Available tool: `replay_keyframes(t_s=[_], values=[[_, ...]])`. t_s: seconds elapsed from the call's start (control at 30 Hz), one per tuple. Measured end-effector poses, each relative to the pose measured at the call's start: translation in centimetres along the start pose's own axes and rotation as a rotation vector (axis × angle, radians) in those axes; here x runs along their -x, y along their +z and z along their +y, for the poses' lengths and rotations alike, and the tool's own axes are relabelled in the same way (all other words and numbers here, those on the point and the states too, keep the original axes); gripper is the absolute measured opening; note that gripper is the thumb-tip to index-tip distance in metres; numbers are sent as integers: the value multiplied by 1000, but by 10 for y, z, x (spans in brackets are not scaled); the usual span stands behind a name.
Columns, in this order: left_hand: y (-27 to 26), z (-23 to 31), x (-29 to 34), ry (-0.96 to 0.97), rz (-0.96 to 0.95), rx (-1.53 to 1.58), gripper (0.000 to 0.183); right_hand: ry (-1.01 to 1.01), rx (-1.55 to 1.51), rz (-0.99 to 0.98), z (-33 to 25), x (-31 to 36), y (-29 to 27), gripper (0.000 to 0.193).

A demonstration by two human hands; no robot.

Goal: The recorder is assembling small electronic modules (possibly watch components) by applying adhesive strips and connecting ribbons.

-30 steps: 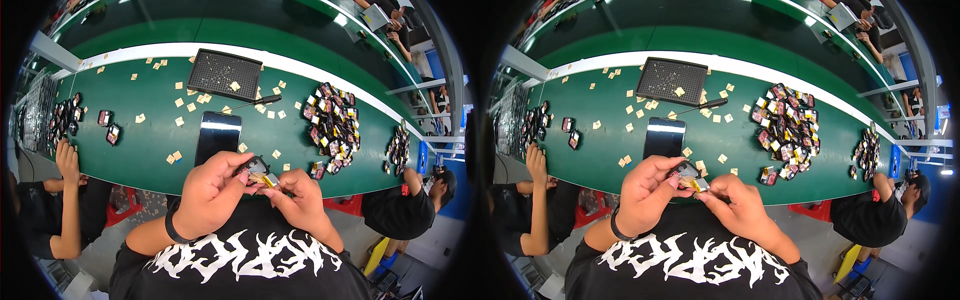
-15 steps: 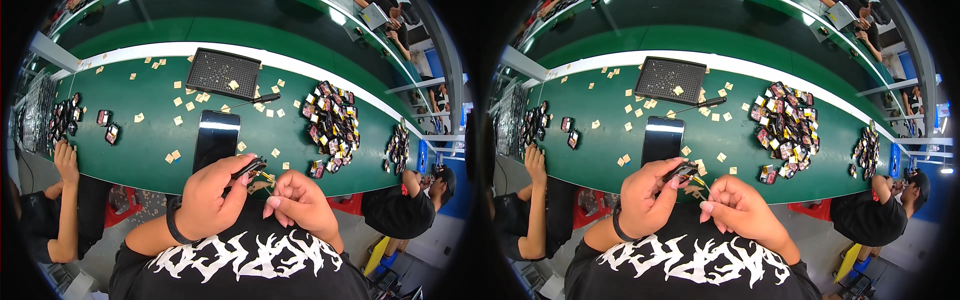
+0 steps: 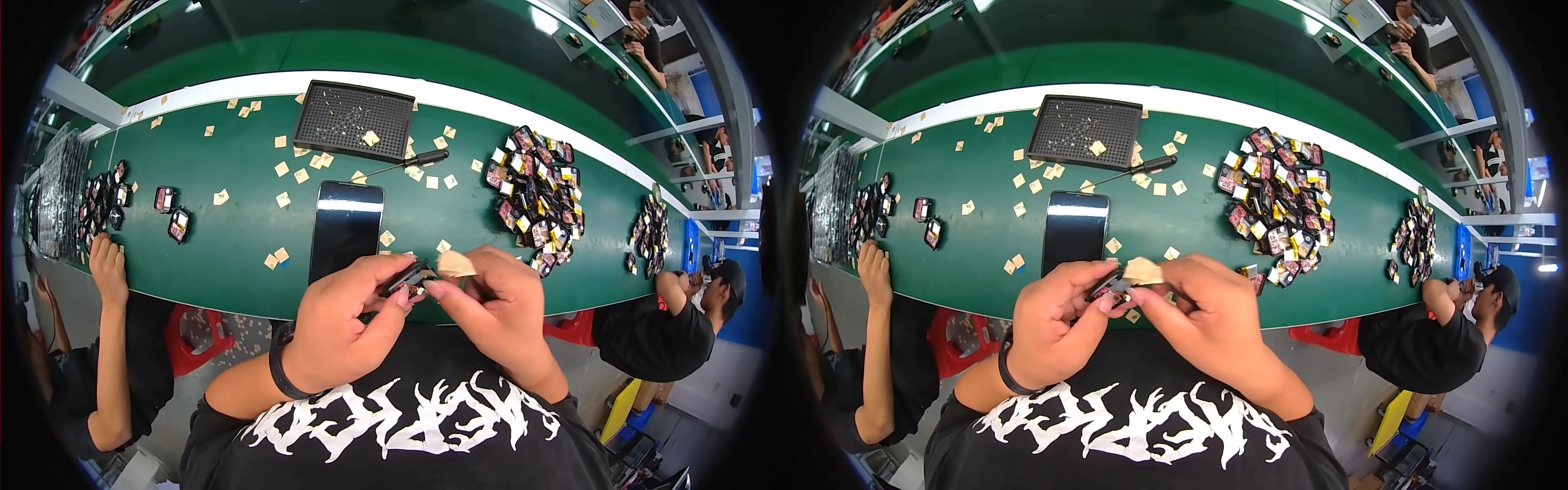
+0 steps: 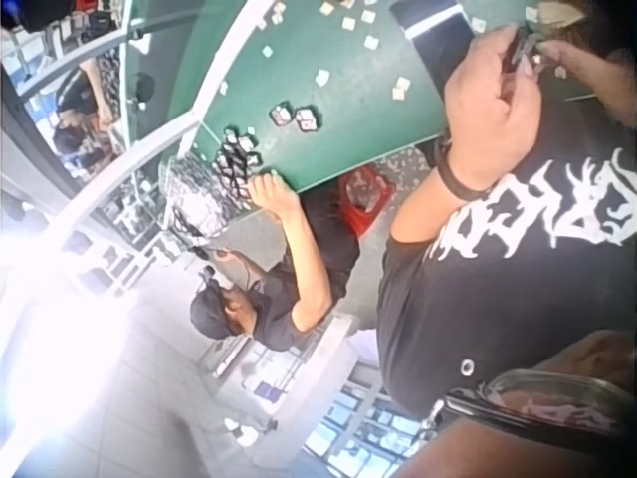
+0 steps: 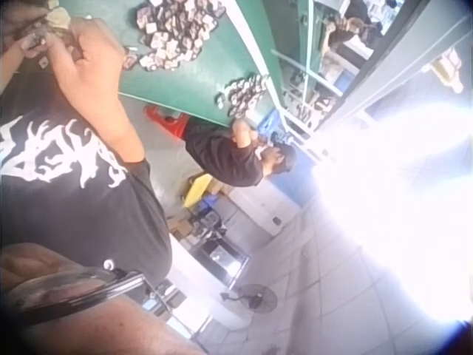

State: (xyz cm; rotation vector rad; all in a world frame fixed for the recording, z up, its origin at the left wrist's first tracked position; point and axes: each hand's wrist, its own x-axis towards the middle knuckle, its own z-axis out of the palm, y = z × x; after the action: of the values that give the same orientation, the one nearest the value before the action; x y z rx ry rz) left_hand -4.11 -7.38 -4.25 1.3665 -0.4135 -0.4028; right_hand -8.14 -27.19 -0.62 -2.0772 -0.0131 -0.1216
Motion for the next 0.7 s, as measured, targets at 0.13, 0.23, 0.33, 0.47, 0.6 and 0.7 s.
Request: replay_keyframes(t_s=[0.13, 0.23, 0.33, 0.47, 0.6, 0.7], values=[[-2, 3, -2, -21, -35, -56, 32, -18, 27, 32, -2, 0, 6, 13], [-4, 5, 0, -125, -50, 77, 33, 142, -146, 122, 5, 5, 3, 12], [-5, 5, -2, -220, -72, 215, 34, 319, -297, 225, 7, 10, 9, 18], [-5, 1, -3, -190, -87, 177, 34, 131, -122, 31, 7, 8, 10, 19], [-3, -1, -3, -111, -62, -34, 30, 146, -5, 21, 6, 6, 12, 12], [-5, -1, -3, -52, -83, -132, 29, 114, 70, 60, -2, 8, 13, 9]])
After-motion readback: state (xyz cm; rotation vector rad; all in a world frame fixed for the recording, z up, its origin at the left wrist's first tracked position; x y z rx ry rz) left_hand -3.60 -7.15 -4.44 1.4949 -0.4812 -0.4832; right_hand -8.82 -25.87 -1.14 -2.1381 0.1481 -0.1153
